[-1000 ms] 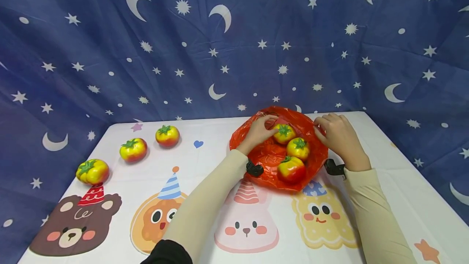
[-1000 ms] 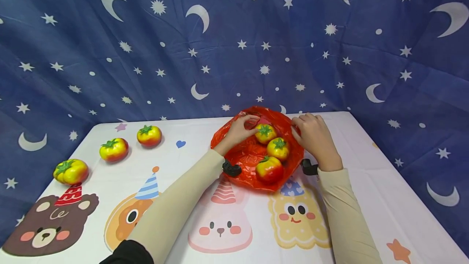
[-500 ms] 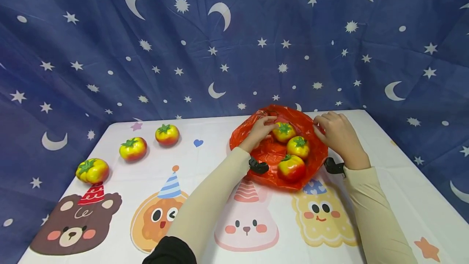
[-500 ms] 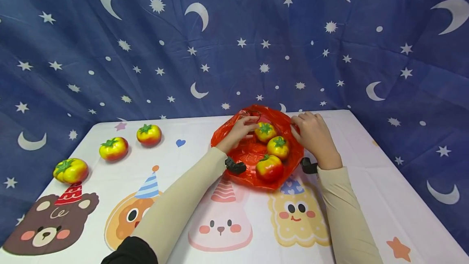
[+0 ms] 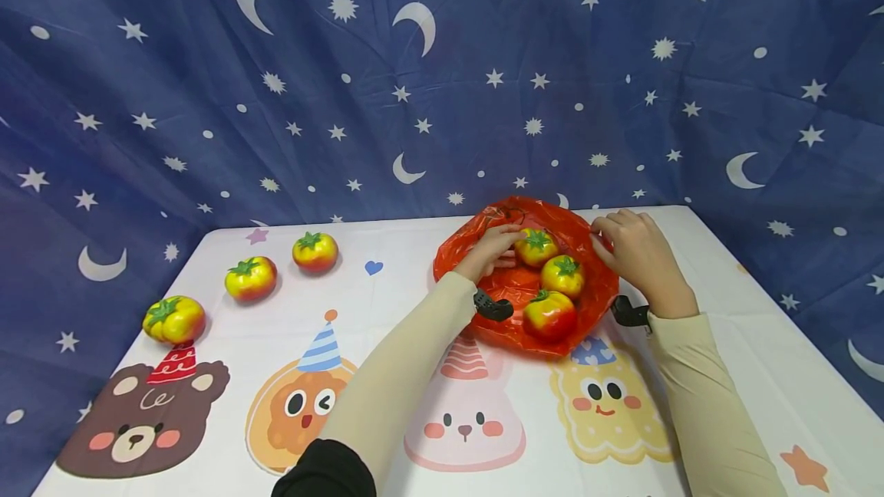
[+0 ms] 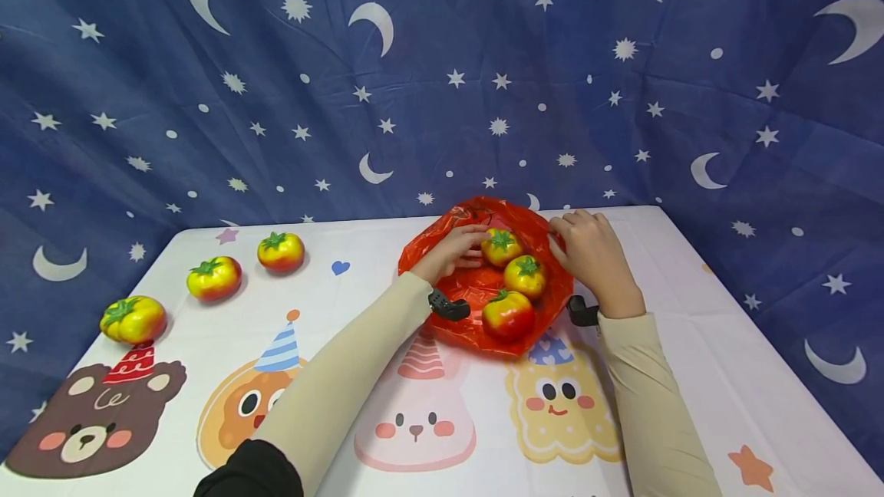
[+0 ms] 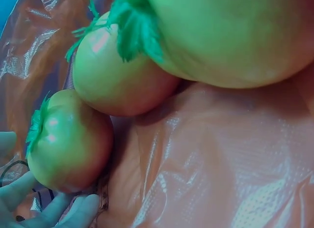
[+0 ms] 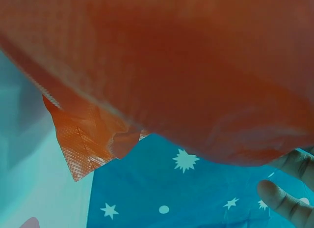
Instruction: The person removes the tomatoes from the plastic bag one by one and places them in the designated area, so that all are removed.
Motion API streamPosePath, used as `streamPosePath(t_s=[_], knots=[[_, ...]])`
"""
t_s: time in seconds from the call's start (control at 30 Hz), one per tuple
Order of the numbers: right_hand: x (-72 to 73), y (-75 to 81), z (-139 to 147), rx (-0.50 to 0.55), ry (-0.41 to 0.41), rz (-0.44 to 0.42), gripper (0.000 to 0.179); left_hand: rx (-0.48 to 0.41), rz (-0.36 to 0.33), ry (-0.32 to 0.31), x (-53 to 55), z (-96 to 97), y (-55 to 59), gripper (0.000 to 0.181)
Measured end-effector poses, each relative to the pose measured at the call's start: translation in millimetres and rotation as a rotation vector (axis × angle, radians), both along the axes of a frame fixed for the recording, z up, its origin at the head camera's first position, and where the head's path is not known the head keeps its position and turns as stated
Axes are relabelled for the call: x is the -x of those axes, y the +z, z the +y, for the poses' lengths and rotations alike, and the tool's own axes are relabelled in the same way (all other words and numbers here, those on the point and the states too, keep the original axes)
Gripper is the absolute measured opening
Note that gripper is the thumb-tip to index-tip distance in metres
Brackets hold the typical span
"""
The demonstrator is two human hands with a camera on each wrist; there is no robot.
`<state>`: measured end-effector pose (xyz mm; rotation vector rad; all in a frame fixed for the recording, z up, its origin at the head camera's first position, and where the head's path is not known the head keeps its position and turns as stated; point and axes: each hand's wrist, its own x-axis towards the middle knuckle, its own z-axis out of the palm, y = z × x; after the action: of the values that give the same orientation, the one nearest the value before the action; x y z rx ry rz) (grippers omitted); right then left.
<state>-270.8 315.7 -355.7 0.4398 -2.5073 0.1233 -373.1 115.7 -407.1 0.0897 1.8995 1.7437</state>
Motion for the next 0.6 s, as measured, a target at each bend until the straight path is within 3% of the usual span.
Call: streamPosePath(t_s=[0.6], knots=[[-0.1,0.9,-0.1,0.006,-0.007,-0.004,0.016,0.022,0.042,-0.043,0.3,0.3,-8.2,0.055]])
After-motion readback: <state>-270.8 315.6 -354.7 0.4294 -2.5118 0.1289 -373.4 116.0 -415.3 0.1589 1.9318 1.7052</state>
